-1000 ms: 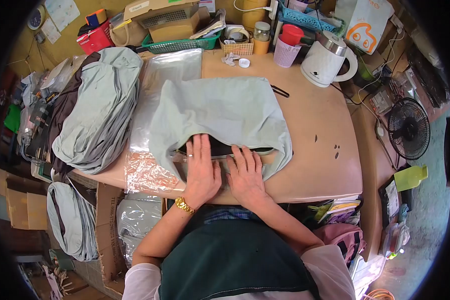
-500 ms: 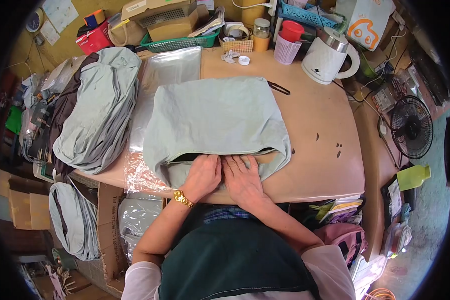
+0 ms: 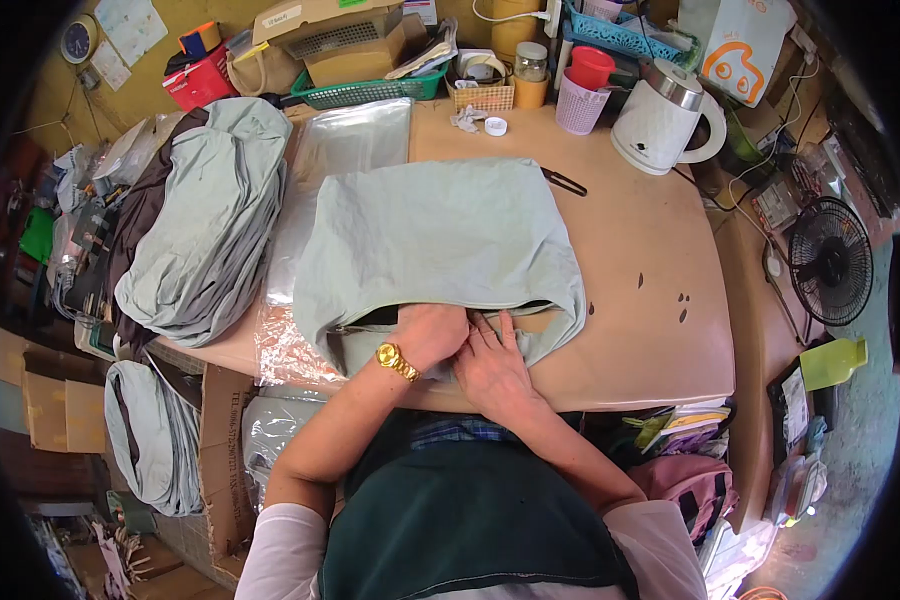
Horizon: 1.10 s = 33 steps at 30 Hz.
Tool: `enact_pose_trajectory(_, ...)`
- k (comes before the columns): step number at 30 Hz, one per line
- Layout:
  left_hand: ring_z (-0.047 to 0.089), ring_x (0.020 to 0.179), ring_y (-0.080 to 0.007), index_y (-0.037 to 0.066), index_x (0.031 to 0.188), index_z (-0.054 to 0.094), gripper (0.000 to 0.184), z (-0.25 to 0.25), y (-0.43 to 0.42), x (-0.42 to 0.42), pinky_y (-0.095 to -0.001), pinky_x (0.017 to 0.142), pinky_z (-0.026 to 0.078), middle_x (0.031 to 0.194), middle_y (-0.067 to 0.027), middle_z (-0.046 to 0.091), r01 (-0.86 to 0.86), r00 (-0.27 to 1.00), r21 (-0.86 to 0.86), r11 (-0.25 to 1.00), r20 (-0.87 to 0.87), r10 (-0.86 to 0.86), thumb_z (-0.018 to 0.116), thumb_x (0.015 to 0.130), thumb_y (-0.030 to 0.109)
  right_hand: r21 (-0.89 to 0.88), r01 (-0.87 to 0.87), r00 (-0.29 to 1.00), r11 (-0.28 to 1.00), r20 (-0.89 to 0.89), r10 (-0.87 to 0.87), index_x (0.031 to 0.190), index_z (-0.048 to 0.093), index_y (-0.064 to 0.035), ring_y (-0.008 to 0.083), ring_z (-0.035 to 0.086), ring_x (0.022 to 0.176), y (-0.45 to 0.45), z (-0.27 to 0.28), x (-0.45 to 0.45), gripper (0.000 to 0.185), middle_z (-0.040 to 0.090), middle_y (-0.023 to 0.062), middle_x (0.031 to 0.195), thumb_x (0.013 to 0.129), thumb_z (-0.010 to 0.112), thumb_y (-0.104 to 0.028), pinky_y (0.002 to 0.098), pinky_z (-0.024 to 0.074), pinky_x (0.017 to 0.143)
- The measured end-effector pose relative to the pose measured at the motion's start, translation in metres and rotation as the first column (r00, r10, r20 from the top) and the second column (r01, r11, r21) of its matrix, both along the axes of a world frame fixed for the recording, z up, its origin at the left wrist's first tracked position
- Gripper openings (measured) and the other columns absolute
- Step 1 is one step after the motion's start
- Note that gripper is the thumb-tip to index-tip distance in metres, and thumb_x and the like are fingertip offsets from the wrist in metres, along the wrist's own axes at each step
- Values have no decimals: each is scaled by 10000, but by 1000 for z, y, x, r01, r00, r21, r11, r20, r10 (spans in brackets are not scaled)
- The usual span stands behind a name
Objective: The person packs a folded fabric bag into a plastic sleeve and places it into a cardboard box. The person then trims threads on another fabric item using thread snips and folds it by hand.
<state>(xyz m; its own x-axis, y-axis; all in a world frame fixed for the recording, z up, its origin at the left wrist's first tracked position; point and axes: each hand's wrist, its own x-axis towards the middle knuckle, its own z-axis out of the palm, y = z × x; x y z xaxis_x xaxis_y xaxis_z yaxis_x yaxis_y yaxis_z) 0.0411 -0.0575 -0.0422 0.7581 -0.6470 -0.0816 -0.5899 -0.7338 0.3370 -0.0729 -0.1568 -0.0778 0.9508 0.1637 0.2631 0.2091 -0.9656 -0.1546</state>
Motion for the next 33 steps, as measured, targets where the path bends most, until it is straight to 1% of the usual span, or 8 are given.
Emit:
enact_pose_trajectory(8,613,1062,-419,-26,1146,619,354,-24,4,13,-475,917,485,1153,-257,637,45,999,-76,996,26,-43,485,874,157,60,4,1000,998,22,-6,1281,551,4,307,431,1338,-1,2,-1,452,520,191,1371,900,576,-238,585,172,1152)
enact_pose_trajectory(13,595,1098,-402,-22,1200,604,388,-53,-5,63,-456,944,470,1199,-235,626,293,873,-329,898,474,-112,471,902,187,199,-6,999,980,-31,13,1218,603,-16,271,510,1210,1,9,-7,407,576,120,1291,887,621,-253,510,303,1080)
enact_pose_trajectory(19,584,1119,-387,-7,1233,597,403,-37,-14,46,-459,968,449,1226,-220,619,270,925,-306,913,347,-157,465,917,206,332,-14,999,943,-28,25,1214,605,-27,301,505,1211,-10,18,-3,429,567,138,1267,835,676,-217,498,340,1054)
enact_pose_trajectory(21,562,1153,-355,34,1249,602,404,-1,-4,13,-476,1004,403,1261,-202,605,283,941,131,950,-227,-249,517,918,248,303,3,1000,953,-5,-1,1218,602,-26,320,496,1218,-17,15,-2,452,557,155,1272,814,691,-209,494,346,1055)
enact_pose_trajectory(23,591,1098,-313,68,1167,648,319,19,30,-41,-470,987,406,1222,-170,628,259,957,-283,924,-53,-285,582,893,219,289,27,999,957,15,-33,1222,598,-26,339,488,1225,-27,13,-3,476,547,173,1277,793,706,-201,491,353,1057)
enact_pose_trajectory(26,614,1047,-263,78,1079,678,269,56,77,-59,-418,945,431,1162,-145,640,217,909,-99,971,384,-164,653,856,225,495,122,992,860,-26,-125,1194,594,7,350,527,1171,-58,15,-7,423,587,174,1195,830,703,-179,466,397,1022)
enact_pose_trajectory(29,608,1000,-258,74,1021,683,265,27,150,-32,-393,862,440,1122,-128,615,195,970,-170,966,179,-164,743,788,186,801,259,964,539,-177,-200,1080,642,0,298,646,857,-118,31,11,231,662,167,922,886,668,-123,359,506,778)
enact_pose_trajectory(33,595,918,-319,53,967,655,237,37,139,-55,-385,765,471,1051,-136,598,21,977,-442,897,200,76,754,782,165,797,142,989,587,-94,-111,973,656,13,242,630,753,-110,52,9,125,654,137,826,906,639,-92,341,482,686)
